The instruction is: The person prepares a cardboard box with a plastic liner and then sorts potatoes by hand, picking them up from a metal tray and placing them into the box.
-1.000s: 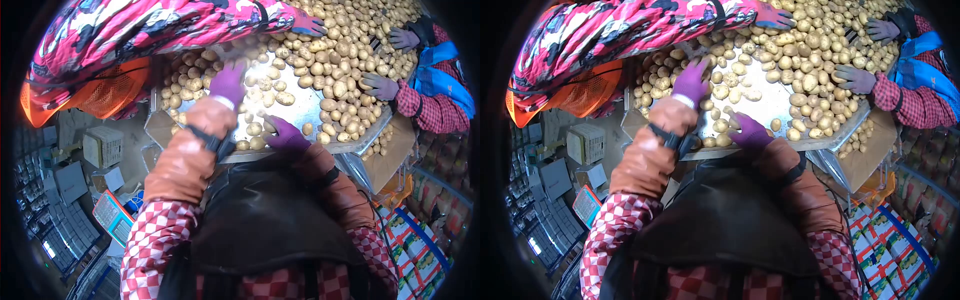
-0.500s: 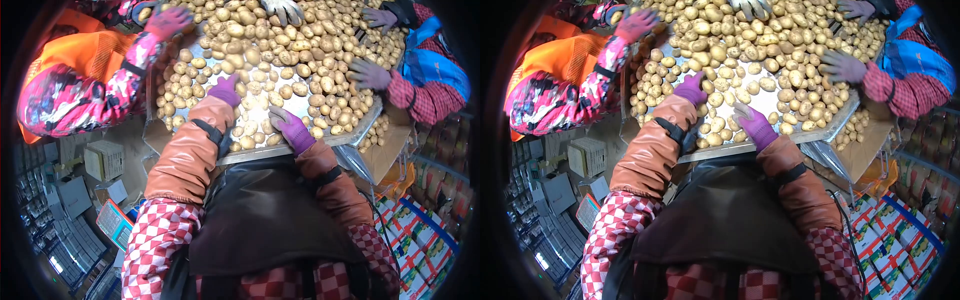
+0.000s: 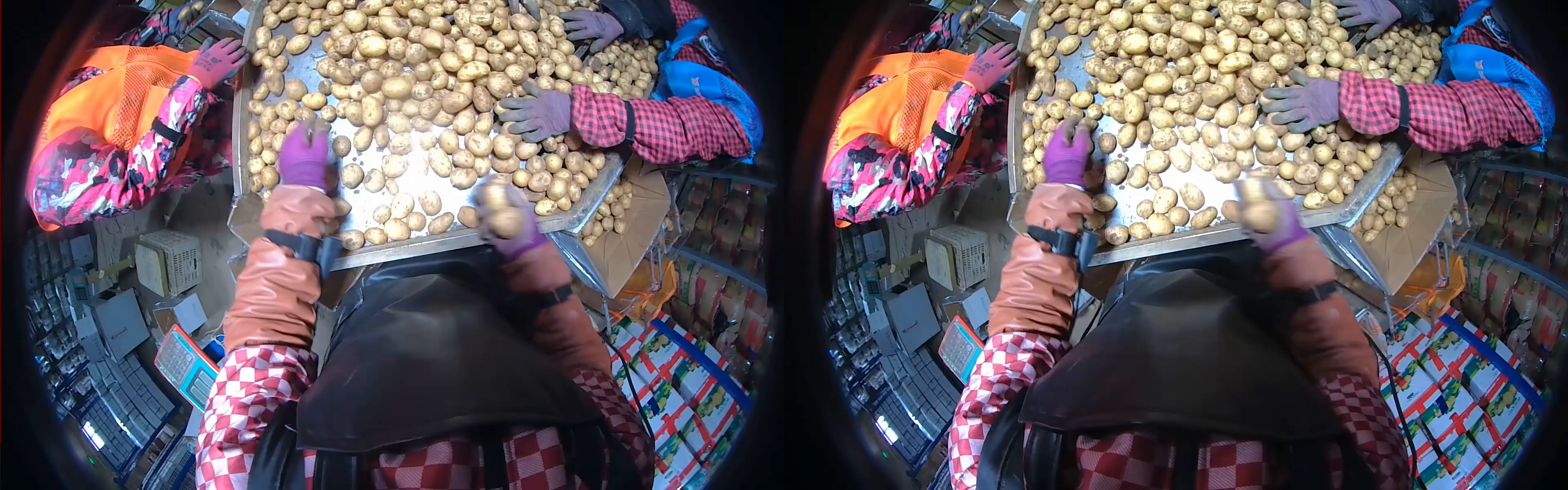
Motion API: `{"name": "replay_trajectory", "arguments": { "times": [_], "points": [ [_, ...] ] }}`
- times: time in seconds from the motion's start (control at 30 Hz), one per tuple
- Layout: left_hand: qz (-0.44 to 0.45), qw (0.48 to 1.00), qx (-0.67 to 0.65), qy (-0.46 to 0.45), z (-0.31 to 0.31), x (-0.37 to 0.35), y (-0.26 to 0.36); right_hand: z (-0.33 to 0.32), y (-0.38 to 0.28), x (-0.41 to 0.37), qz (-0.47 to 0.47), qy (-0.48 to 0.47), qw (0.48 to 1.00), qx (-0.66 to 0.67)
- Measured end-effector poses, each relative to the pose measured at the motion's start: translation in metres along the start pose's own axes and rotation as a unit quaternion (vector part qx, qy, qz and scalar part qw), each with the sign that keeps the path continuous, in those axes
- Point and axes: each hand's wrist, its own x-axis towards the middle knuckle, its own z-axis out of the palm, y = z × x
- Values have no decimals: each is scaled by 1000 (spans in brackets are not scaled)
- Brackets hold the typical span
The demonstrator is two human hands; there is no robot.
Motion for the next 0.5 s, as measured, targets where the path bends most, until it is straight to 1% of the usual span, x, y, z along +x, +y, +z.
{"name": "replay_trajectory", "arguments": {
  "times": [0.03,0.07,0.13,0.17,0.2,0.23,0.27,0.3,0.33,0.37,0.4,0.43,0.47,0.5],
  "points": [
    [78,984,157,46,1,9,-28,-4,-23,-14,-32,-23,995,89],
    [46,980,187,51,13,2,-42,-15,-51,-33,-98,-1,985,141],
    [-14,967,245,59,33,-11,-64,-37,-105,-70,-236,22,942,237],
    [5,986,166,17,38,-30,-43,-32,-122,-83,-302,81,917,246],
    [26,996,85,4,48,-49,-39,-25,-139,-97,-365,142,887,247],
    [38,988,76,-130,38,-65,-11,-44,-155,-102,-394,148,870,257],
    [117,977,145,-105,48,-91,-4,-52,-154,-100,-400,150,877,221],
    [117,979,132,-98,59,-110,-1,-61,-152,-97,-407,152,882,185],
    [112,978,141,-107,62,-123,13,-62,-136,-83,-386,149,905,101],
    [104,976,151,-116,57,-128,30,-49,-117,-65,-361,145,921,16],
    [164,970,143,-104,56,-130,43,-24,-94,-43,-301,163,935,-87],
    [222,961,136,-92,53,-131,50,10,-66,-21,-236,178,937,-189],
    [263,946,98,-160,52,-128,50,58,-44,-12,-194,138,855,-461],
    [285,937,127,-159,58,-127,35,50,-24,12,-152,107,923,-337]
  ]
}}
